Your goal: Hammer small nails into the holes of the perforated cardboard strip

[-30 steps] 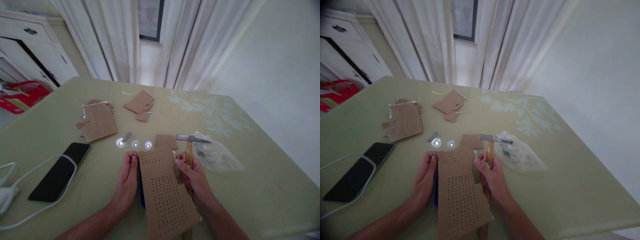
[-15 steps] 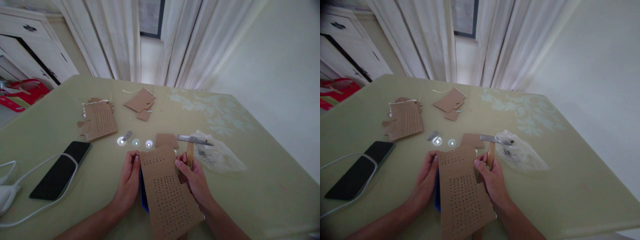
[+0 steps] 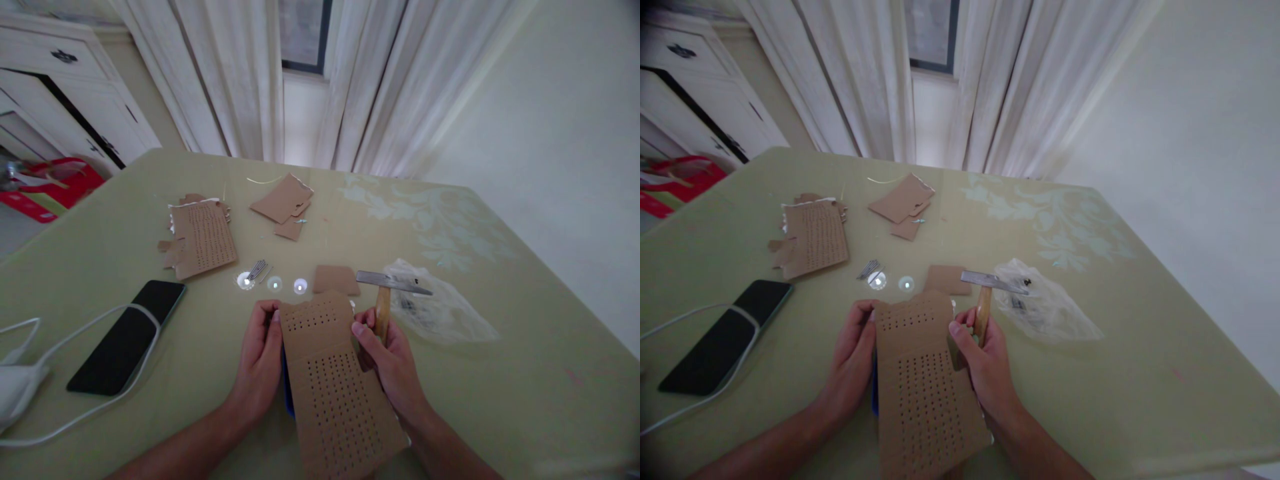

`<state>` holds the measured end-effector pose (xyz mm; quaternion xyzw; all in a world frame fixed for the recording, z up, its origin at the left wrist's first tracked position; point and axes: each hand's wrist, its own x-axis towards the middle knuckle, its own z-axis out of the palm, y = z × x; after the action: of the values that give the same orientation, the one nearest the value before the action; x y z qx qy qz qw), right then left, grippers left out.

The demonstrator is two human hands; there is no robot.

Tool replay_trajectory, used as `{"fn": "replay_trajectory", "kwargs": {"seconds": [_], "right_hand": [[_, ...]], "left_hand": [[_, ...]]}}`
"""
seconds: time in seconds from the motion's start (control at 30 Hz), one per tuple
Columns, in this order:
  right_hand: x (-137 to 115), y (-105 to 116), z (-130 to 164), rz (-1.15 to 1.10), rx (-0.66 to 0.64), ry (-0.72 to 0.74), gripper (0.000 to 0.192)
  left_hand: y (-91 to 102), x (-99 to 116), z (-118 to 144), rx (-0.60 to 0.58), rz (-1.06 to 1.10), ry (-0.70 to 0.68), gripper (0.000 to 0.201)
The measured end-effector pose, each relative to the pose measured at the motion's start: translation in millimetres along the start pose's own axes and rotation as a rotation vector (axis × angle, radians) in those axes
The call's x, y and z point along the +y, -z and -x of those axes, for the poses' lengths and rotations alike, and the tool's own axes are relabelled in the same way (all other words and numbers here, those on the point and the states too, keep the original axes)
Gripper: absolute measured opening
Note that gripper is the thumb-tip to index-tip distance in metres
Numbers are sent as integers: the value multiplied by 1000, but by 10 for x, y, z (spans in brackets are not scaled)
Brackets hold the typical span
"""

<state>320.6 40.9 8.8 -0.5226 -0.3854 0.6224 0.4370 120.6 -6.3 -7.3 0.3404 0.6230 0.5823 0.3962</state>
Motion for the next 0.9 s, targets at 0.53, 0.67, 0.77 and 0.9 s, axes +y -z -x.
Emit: {"fn": "replay_trajectory", "kwargs": {"seconds": [0.53, 0.67, 0.77, 0.9], "right_hand": [[-12, -70, 93, -166, -13, -70, 54], [-29, -79, 88, -178, -10, -98, 55], [-48, -86, 83, -182, -6, -99, 55], [-57, -88, 73, -179, -15, -126, 59]], "left_hand": [[-4, 51, -80, -7, -19, 51, 36], [26, 29, -113, 37, -53, 34, 32], [80, 35, -163, 163, -99, -98, 28], [181, 85, -206, 212, -25, -326, 20]]}}
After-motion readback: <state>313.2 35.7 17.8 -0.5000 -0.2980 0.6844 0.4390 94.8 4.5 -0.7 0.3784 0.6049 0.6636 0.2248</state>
